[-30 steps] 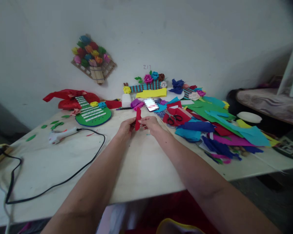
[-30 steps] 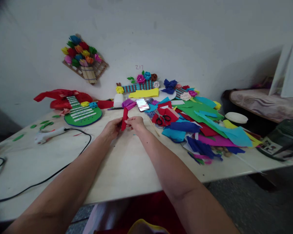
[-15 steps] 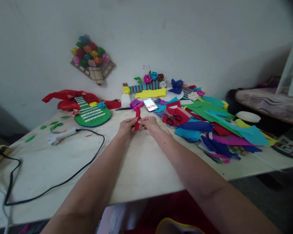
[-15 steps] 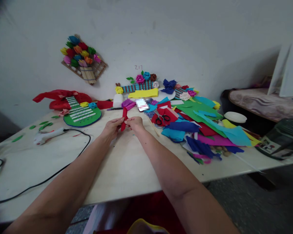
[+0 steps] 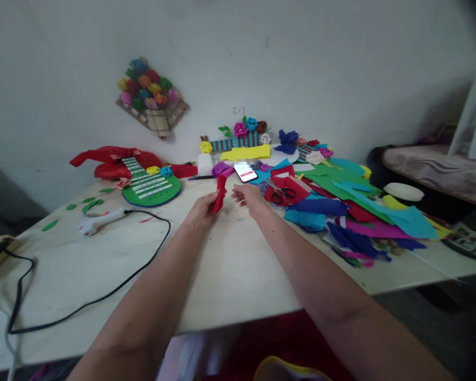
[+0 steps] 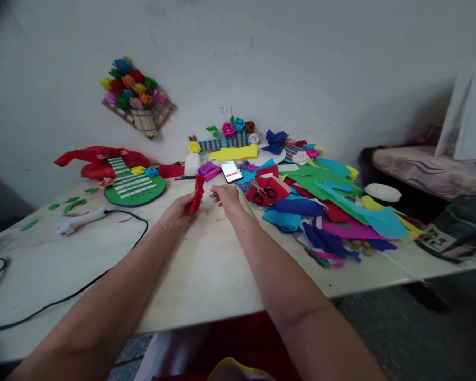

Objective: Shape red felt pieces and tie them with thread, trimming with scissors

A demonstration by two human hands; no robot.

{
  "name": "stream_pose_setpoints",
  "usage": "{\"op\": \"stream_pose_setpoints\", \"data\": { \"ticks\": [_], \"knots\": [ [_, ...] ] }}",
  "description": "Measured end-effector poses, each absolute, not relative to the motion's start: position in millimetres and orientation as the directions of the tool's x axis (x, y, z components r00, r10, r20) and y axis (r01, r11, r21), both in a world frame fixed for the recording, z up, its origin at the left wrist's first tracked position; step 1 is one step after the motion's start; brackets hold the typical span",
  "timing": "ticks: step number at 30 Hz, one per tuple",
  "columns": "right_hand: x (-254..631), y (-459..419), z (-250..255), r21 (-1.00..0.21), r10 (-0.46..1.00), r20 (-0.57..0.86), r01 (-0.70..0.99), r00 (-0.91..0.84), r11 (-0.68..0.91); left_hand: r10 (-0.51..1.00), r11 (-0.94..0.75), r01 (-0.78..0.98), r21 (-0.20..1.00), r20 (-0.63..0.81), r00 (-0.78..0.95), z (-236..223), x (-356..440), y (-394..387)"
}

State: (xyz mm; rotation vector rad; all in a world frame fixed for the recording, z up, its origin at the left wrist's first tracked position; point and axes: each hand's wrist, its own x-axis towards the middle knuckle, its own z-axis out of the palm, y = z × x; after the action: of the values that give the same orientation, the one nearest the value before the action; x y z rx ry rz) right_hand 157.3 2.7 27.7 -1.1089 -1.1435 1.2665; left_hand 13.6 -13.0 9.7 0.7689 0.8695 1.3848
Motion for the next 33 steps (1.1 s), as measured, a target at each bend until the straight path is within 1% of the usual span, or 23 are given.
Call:
{"op": "stream_pose_setpoints", "data": {
  "ticks": [1,3,6,10,15,18,24,26,28,31,33],
  "knots": [
    [158.2,3.9,26.6,-0.991,0.999,0.023,-0.129,-0.034,0.019,0.996,0.088,-0.499,0.862,-0.091,0.019,10.5,13.3,-14.3],
    [158.5,5.0,24.2,-0.984,0.991,0.065,-0.176,-0.119,0.044,0.99,0.144,-0.496,0.856,-0.124,0.075,11.2,13.1,-16.7],
    [155.9,4.4,21.2,-0.969,0.961,0.121,-0.238,-0.247,0.061,0.981,0.178,-0.477,0.861,-0.116,0.156,9.9,12.1,-18.3],
    [151.2,4.0,18.1,-0.957,0.94,0.151,-0.284,-0.305,0.062,0.973,0.181,-0.476,0.861,-0.087,0.212,7.6,10.2,-17.8],
    [149.5,2.9,17.1,-0.924,0.914,0.183,-0.38,-0.361,0.035,0.964,0.224,-0.481,0.847,-0.121,0.236,9.5,11.6,-21.3],
    [149.9,1.2,18.4,-0.926,0.914,0.179,-0.376,-0.364,0.032,0.96,0.242,-0.486,0.84,-0.133,0.247,9.4,12.6,-23.0],
    [149.2,-1.2,21.3,-0.956,0.933,0.14,-0.29,-0.33,0.041,0.96,0.232,-0.489,0.841,-0.116,0.256,6.8,12.4,-22.2],
    [147.4,-1.4,21.9,-0.951,0.94,0.14,-0.307,-0.311,0.04,0.97,0.193,-0.499,0.844,-0.09,0.224,8.1,13.3,-21.5],
    [144.8,-1.4,22.0,-0.936,0.955,0.115,-0.351,-0.272,0.013,0.991,0.102,-0.524,0.845,-0.038,0.13,10.1,14.0,-19.5],
    [140.9,-2.3,22.2,-0.925,0.973,-0.017,-0.365,-0.232,-0.104,0.997,-0.071,-0.546,0.835,0.043,-0.064,11.9,13.7,-14.4],
    [139.1,-4.6,23.0,-0.938,0.96,-0.114,-0.291,-0.256,-0.189,0.985,-0.145,-0.546,0.825,0.071,-0.155,12.0,12.7,-10.8]
  ]
}}
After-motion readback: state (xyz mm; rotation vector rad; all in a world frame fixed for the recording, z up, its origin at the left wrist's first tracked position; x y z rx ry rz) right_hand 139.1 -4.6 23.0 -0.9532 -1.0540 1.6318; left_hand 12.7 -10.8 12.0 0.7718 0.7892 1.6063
